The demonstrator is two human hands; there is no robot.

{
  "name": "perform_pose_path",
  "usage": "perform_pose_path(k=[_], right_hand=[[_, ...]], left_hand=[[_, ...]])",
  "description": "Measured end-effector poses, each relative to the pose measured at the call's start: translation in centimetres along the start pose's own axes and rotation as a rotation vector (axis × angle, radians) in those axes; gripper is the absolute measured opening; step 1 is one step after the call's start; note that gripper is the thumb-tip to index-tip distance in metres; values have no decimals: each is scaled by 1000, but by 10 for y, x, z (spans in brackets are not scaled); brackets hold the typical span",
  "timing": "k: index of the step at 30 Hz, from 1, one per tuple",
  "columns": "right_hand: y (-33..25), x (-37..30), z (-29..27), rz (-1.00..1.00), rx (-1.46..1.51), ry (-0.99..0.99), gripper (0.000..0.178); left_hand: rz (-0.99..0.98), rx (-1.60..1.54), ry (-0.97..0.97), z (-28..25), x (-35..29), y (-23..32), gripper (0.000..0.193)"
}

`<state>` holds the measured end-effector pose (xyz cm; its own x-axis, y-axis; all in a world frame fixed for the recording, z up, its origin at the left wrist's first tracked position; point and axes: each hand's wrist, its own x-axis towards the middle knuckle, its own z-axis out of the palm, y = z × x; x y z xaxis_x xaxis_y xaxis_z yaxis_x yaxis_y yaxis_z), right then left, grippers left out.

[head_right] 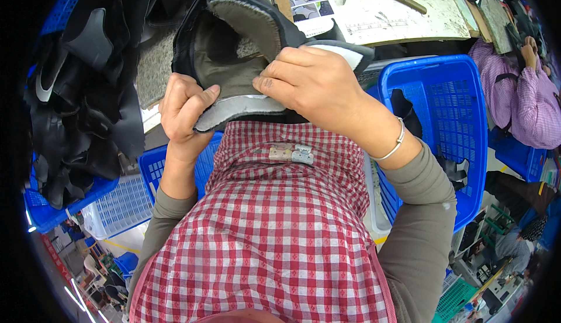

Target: The person assembles black shoe parts by hand, aligning and pressing edges together, then uses a hammer to tap the parts into shape. The person handles multiple shoe parts one at a time, turning them over and adjusting them before placing them into a blue basket.

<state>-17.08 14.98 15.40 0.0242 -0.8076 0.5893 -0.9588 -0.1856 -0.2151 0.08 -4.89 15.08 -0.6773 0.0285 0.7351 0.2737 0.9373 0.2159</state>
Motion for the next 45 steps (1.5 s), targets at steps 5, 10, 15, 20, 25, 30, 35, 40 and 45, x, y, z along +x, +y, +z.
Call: perform_pose_path(k=[5,10,15,20,25,30,35,40,45], right_hand=[[-14,1,-13,146,56,-167,46],[-14,-4,12,141,-214,108,23],[-8,26,20,213,-192,374,12],[21,72,15,696,840,712,23],[24,37,34,874,1795,899,33],[-25,-6,49,1183,2145,564,34],[-42,1,29,830,1697,577,36],[-27,4,12,905,1651,530,32],[-9,2,25,1033,2153,633,27]], left_hand=[[-146,49,-61,-4,7,9,33],[-120,26,-273,-15,29,18,34],[157,87,-101,-53,115,20,26],[128,-183,41,-48,119,65,33],[208,-443,-1288,-1,51,53,33],[298,-80,-298,-12,55,-7,42],[795,222,-256,-22,72,6,42],[579,100,-173,-25,71,18,39],[231,228,-533,-17,69,16,25]])
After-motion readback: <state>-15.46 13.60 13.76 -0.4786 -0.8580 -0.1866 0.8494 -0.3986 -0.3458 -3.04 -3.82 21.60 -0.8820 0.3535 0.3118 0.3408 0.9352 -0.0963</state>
